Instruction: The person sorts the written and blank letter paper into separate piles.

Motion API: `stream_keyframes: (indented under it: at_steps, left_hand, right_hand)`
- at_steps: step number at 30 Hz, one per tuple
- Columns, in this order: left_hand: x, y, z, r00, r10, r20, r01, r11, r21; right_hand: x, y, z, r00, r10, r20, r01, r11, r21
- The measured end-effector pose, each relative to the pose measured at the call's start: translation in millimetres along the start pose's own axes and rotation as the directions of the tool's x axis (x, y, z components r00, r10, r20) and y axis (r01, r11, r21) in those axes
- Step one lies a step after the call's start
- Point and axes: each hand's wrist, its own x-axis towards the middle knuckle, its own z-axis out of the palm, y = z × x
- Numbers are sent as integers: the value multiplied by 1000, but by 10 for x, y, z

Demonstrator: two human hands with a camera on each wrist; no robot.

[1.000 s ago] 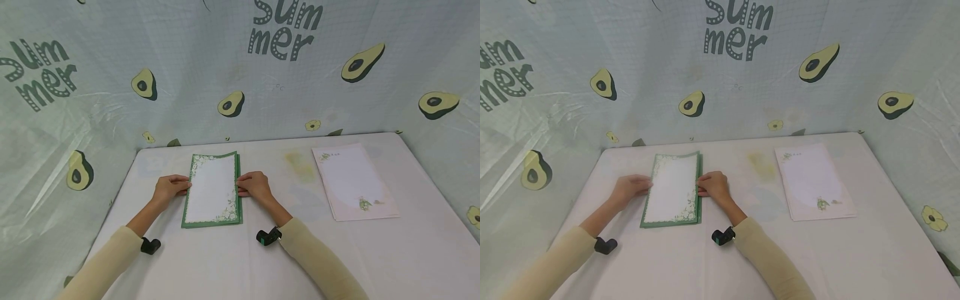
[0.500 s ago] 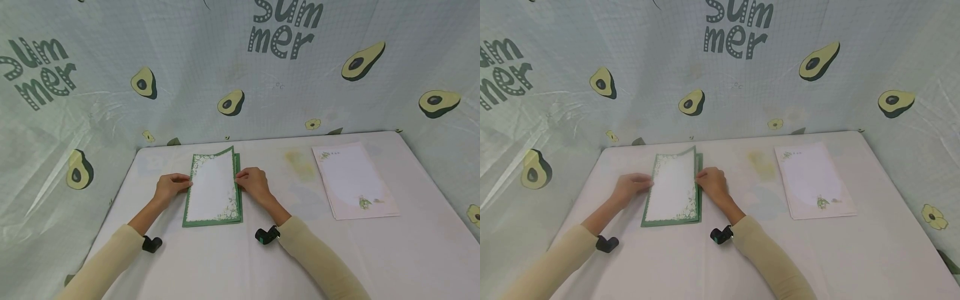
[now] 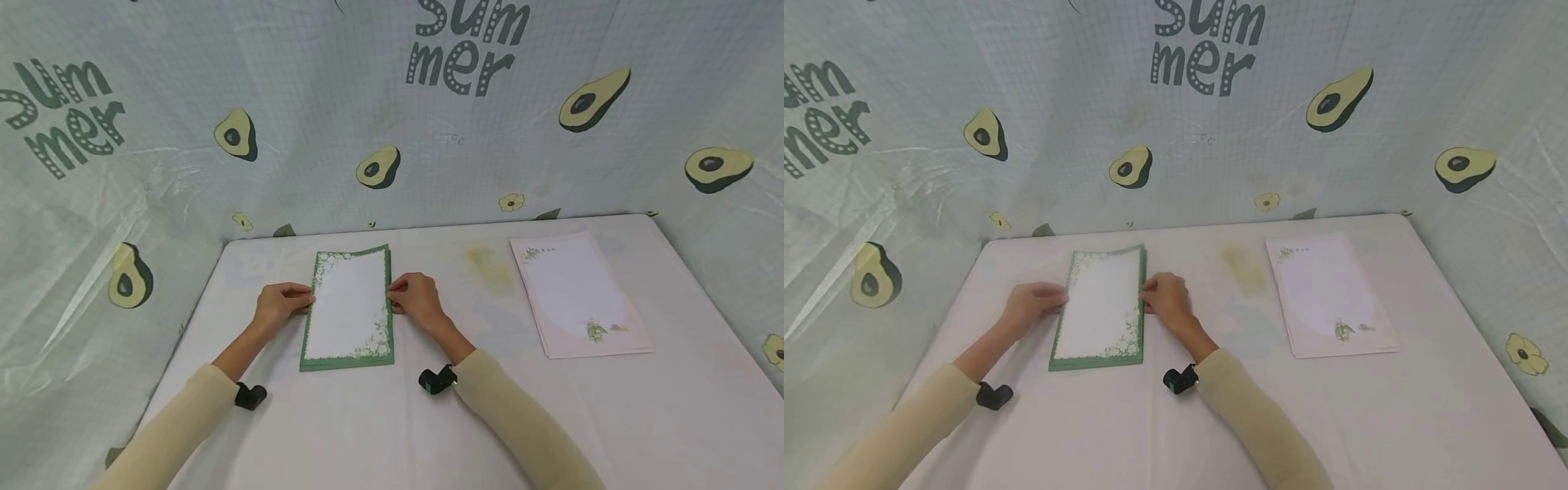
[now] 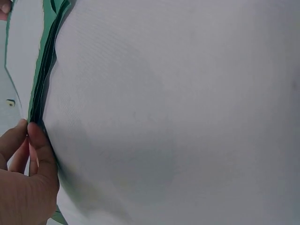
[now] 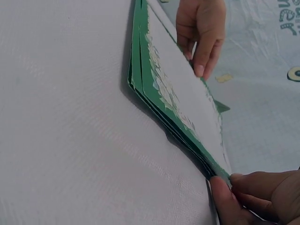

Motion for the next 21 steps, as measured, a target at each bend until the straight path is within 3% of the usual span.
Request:
stream_keyframes:
  at_steps: [7, 11, 16, 21]
  left_hand:
    - [27, -16, -8, 1000, 10, -5, -10, 1000, 26]
    - [22, -21, -24, 1000, 17, -24, -15, 996, 87]
    - [-14, -2, -50, 994, 113, 4, -110, 967, 230]
    - [-126, 84, -76, 964, 246, 98, -265, 877, 402]
  right_hand:
    - [-15, -41, -54, 998, 41, 42, -41, 999, -4]
    - [-32, -49, -125, 995, 36, 89, -33, 999, -28]
    - [-100, 13, -388, 983, -119, 142, 140, 979, -150]
    - [-275, 97, -843, 932, -322, 165, 353, 911, -212]
